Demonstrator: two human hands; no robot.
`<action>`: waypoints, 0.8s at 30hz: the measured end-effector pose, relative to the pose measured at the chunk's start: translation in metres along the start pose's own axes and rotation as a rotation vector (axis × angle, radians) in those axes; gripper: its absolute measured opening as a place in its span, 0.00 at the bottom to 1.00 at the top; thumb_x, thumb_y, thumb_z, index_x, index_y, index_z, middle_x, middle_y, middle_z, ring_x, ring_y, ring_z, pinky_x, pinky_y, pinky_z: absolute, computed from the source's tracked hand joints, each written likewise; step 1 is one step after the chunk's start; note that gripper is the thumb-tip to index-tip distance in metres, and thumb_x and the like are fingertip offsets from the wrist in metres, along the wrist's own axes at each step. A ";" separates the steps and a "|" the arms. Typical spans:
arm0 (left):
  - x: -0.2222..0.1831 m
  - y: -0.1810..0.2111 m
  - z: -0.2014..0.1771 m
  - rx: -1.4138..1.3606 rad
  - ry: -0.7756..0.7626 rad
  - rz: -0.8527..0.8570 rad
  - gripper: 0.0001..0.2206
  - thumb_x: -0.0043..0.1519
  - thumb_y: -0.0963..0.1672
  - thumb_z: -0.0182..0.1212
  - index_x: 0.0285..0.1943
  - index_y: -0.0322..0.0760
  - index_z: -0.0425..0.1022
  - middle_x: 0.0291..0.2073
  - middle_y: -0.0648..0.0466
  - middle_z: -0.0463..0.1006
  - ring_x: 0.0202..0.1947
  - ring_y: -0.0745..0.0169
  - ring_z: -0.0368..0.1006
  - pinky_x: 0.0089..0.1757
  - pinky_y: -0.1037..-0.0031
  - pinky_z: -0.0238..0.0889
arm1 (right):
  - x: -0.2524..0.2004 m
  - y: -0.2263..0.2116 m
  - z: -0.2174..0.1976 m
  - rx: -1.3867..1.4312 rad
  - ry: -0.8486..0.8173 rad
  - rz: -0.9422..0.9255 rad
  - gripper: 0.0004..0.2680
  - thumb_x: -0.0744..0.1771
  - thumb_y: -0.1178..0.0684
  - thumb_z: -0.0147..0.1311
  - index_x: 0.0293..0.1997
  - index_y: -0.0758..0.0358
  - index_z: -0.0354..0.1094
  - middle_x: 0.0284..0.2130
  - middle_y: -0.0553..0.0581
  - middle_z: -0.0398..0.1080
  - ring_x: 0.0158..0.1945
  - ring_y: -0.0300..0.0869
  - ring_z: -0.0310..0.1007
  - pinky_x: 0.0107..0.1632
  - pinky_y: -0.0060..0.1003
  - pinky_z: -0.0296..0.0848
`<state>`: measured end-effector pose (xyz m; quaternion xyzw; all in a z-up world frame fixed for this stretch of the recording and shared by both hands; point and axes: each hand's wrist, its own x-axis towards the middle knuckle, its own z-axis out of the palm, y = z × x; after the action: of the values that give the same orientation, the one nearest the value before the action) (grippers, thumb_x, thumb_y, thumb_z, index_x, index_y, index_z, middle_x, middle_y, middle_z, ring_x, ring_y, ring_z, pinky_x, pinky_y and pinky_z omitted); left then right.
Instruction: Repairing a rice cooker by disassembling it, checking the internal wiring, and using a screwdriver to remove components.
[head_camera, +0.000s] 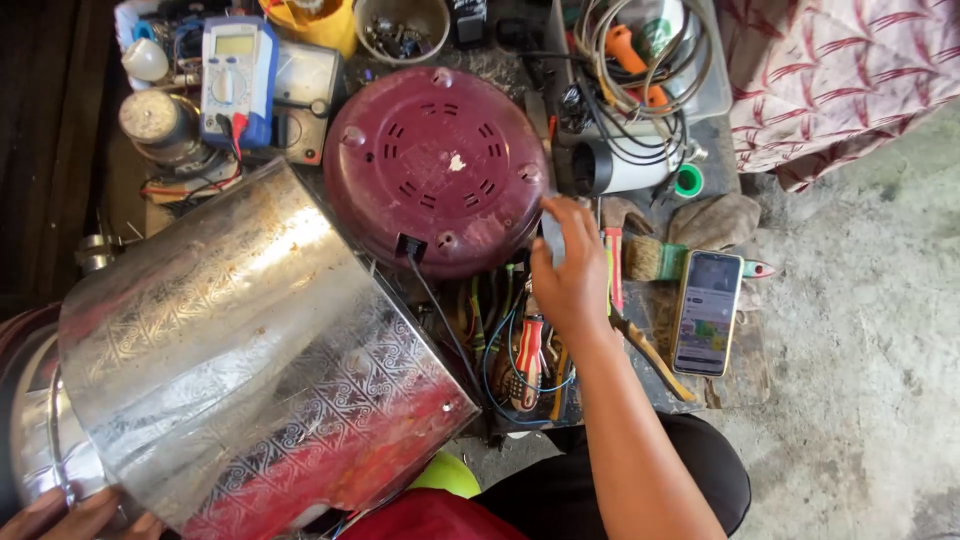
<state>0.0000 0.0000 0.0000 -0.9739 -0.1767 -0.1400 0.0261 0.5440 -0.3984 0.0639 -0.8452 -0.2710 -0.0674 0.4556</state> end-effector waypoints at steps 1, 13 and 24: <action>0.014 0.055 -0.022 0.018 0.014 0.014 0.16 0.61 0.43 0.74 0.57 0.44 0.77 0.52 0.53 0.79 0.64 0.51 0.76 0.74 0.56 0.68 | 0.011 -0.001 -0.002 -0.003 0.030 0.024 0.16 0.63 0.65 0.51 0.58 0.69 0.64 0.56 0.69 0.67 0.62 0.60 0.68 0.62 0.50 0.67; 0.115 0.156 -0.115 0.242 -0.170 0.084 0.17 0.49 0.57 0.59 0.47 0.67 0.77 0.54 0.65 0.79 0.71 0.57 0.69 0.85 0.45 0.44 | 0.078 0.042 0.035 0.108 -0.153 0.697 0.22 0.66 0.40 0.45 0.65 0.61 0.64 0.58 0.60 0.72 0.60 0.53 0.70 0.60 0.41 0.66; 0.126 0.183 -0.132 0.152 -0.050 0.065 0.23 0.52 0.59 0.60 0.54 0.60 0.76 0.58 0.58 0.76 0.68 0.51 0.70 0.81 0.44 0.40 | 0.168 0.047 0.051 -0.364 -0.568 0.622 0.28 0.69 0.31 0.26 0.63 0.61 0.68 0.60 0.63 0.69 0.63 0.59 0.67 0.64 0.53 0.64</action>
<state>0.1423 -0.1418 0.1622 -0.9775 -0.1556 -0.1009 0.1002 0.7033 -0.3114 0.0613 -0.9376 -0.1022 0.2607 0.2059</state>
